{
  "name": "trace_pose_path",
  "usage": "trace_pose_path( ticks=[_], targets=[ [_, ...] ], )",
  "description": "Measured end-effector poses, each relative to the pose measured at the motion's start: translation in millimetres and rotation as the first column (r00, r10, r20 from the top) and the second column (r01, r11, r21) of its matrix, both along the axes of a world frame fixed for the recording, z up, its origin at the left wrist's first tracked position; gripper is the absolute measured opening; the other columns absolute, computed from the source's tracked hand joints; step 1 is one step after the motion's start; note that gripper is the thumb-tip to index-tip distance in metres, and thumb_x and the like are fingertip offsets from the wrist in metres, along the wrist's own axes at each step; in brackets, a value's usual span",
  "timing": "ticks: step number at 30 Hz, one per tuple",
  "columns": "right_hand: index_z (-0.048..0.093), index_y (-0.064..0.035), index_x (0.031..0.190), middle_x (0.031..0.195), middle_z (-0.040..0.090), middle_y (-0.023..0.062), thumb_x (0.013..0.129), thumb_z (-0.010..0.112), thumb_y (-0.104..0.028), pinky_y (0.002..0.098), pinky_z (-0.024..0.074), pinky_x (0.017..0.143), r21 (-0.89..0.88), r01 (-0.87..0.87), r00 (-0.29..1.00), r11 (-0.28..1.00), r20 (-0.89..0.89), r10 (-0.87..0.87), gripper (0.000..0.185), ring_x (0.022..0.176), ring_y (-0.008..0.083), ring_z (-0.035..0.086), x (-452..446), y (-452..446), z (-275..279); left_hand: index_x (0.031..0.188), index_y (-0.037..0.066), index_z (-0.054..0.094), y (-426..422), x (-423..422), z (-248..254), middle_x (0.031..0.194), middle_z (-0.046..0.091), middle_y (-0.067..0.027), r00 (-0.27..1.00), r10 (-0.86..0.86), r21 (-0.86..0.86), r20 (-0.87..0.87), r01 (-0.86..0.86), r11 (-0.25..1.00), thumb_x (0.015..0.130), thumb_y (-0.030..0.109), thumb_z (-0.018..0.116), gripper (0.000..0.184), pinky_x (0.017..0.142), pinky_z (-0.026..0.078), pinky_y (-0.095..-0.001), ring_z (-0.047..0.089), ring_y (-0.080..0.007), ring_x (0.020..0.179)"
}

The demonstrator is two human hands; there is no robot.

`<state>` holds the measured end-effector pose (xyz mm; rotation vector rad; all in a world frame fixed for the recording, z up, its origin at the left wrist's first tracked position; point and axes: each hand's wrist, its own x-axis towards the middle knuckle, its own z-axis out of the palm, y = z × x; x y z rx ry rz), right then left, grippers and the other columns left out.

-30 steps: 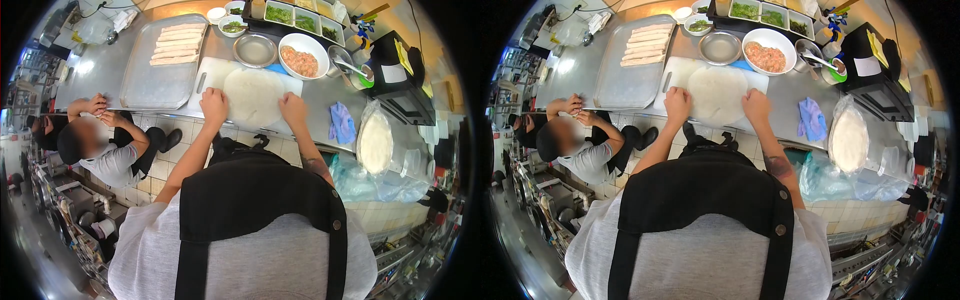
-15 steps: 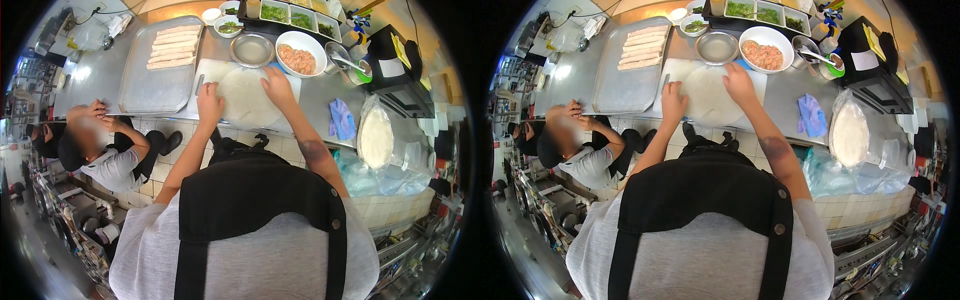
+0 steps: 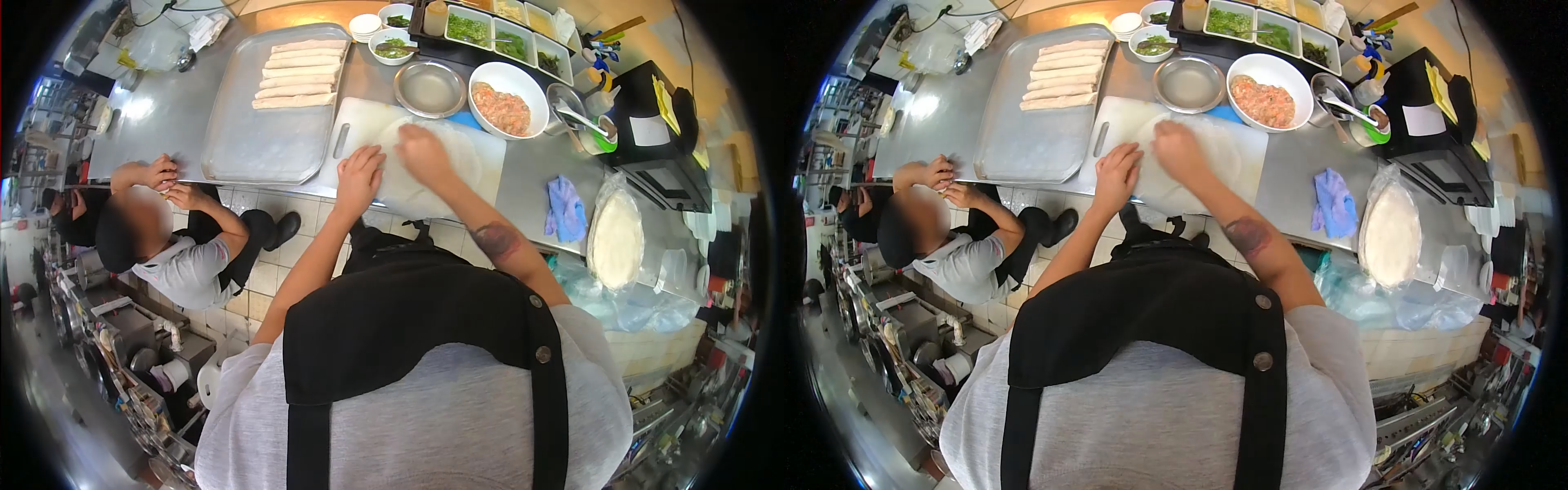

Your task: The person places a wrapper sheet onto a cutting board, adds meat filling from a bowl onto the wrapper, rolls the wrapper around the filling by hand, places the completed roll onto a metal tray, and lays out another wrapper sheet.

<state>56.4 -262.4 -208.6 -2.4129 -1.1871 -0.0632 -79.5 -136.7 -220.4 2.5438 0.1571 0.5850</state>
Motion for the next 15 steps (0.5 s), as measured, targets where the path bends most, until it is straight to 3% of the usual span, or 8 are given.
trace_pose_path(
  ticks=[2, 3, 5, 6, 9, 13, 15],
  targets=[
    [0.047, 0.0037, 0.13, 0.136, 0.046, 0.0224, 0.086, 0.059, -0.037, 0.0537, 0.0295, 0.106, -0.001, -0.019, 0.995, 1.0, 0.099, 0.019, 0.061, 0.13, 0.0319, 0.041, -18, 1, -10, 0.111, 0.01, 0.062, 0, 1, 0, 0.126, 0.056, -0.0047, 1.0, -0.006, -0.009, 0.005, 0.006, 1.0, 0.078, 0.007, 0.063, 0.033, 0.095, 0.032, -0.0417, 0.048, -0.0246, 0.121],
    [0.047, 0.0037, 0.13, 0.136, 0.046, 0.0224, 0.086, 0.059, -0.037, 0.0537, 0.0295, 0.106, -0.005, -0.016, 0.995, 1.0, 0.1, 0.016, 0.061, 0.13, 0.0319, 0.041, -14, -2, -10, 0.111, 0.01, 0.062, -1, 1, 0, 0.126, 0.056, -0.0047, 1.0, -0.004, -0.013, 0.005, 0.004, 1.0, 0.079, 0.008, 0.062, 0.033, 0.096, 0.031, -0.0426, 0.048, -0.0246, 0.122],
    [0.025, 0.0036, 0.144, 0.153, 0.02, 0.0204, 0.085, 0.054, -0.056, 0.0569, 0.0145, 0.112, -0.166, 0.142, 0.99, 0.976, 0.017, -0.141, 0.088, 0.144, 0.0288, 0.015, -7, -9, -9, 0.112, 0.01, 0.061, -1, 0, 1, 0.126, 0.056, -0.0048, 1.0, -0.006, -0.014, -0.007, 0.006, 1.0, 0.079, 0.008, 0.062, 0.033, 0.096, 0.031, -0.0427, 0.048, -0.0247, 0.121],
    [0.025, 0.0036, 0.144, 0.153, 0.02, 0.0204, 0.085, 0.054, -0.056, 0.0569, 0.0145, 0.112, -0.169, 0.145, 0.989, 0.975, 0.011, -0.145, 0.088, 0.144, 0.0288, 0.015, -7, -16, -10, 0.112, 0.009, 0.061, -1, -1, 2, 0.126, 0.056, -0.0048, 1.0, -0.008, -0.013, -0.017, 0.008, 1.0, 0.079, 0.008, 0.062, 0.033, 0.096, 0.031, -0.0428, 0.048, -0.0248, 0.121],
    [0.024, 0.0065, 0.144, 0.153, 0.018, 0.0213, 0.084, 0.049, -0.064, 0.0595, 0.0093, 0.111, -0.242, 0.402, 0.915, 0.883, 0.074, -0.396, 0.096, 0.144, 0.0308, 0.014, -9, -51, -8, 0.113, 0.009, 0.061, -2, -2, 2, 0.127, 0.055, -0.0044, 1.0, -0.001, 0.013, -0.008, 0.001, 1.0, 0.079, 0.008, 0.062, 0.033, 0.096, 0.031, -0.0426, 0.047, -0.025, 0.122],
    [0.022, 0.0084, 0.143, 0.152, 0.017, 0.026, 0.083, 0.052, -0.061, 0.0609, 0.0092, 0.11, -0.34, 0.42, 0.896, 0.842, 0.007, -0.444, 0.097, 0.143, 0.0345, 0.012, -49, -103, 9, 0.111, 0.008, 0.062, -3, -2, -1, 0.125, 0.055, -0.0065, 1.0, 0.009, 0.014, 0.005, -0.009, 1.0, 0.08, 0.009, 0.063, 0.031, 0.097, 0.031, -0.0423, 0.047, -0.0258, 0.121],
    [0.029, 0.0105, 0.139, 0.146, 0.026, 0.0305, 0.083, 0.057, -0.055, 0.0619, 0.013, 0.109, -0.463, 0.319, 0.931, 0.827, -0.008, -0.364, 0.091, 0.14, 0.0385, 0.021, -65, -117, 24, 0.107, 0.006, 0.063, -3, -4, -3, 0.122, 0.056, -0.01, 0.998, 0.032, -0.067, 0.048, -0.029, 0.997, 0.079, 0.008, 0.064, 0.028, 0.097, 0.032, -0.0422, 0.049, -0.0276, 0.119]
  ],
)
